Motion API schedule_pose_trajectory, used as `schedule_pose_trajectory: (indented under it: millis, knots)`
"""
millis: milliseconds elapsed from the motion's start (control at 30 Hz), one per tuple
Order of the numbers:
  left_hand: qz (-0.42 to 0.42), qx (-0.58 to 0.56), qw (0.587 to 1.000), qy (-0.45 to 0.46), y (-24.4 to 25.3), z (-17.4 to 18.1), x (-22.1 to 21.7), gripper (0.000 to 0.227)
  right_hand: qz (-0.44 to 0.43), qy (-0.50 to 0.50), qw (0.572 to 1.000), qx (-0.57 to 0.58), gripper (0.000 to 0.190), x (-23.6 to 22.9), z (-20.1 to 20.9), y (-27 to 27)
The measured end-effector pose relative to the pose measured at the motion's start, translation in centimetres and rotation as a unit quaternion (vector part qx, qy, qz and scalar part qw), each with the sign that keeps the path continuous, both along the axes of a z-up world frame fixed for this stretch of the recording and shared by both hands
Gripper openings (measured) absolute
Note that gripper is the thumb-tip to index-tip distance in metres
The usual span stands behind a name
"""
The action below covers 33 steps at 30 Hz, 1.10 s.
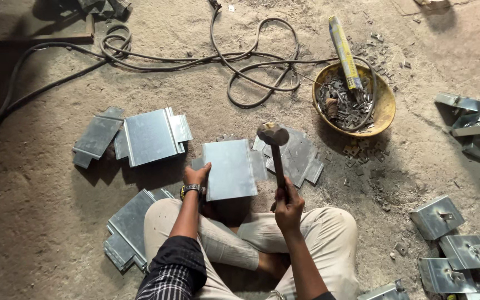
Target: The person sits on the floor and uses a hammer to repeatedly strike a rectangular metal sheet held in their left hand. They work on a stack of similar metal sheets, occasionally adjusting the position of the sheet being worked on.
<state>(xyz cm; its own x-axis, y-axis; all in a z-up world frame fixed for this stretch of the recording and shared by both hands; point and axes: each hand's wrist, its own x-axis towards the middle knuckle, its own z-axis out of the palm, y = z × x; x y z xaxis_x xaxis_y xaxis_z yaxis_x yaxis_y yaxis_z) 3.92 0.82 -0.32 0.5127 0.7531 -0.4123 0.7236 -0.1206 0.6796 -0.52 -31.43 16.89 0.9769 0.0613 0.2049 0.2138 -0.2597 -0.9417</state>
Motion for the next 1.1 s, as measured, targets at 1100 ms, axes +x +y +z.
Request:
schedule_pose_trajectory:
  millis: [1100]
  knots:
    - [0.040,0.030,0.997,-0.054,0.3,0.0,2.1,0.088,0.019,0.145,0.977,-0.152,0.040,2.0,-0.7,2.4]
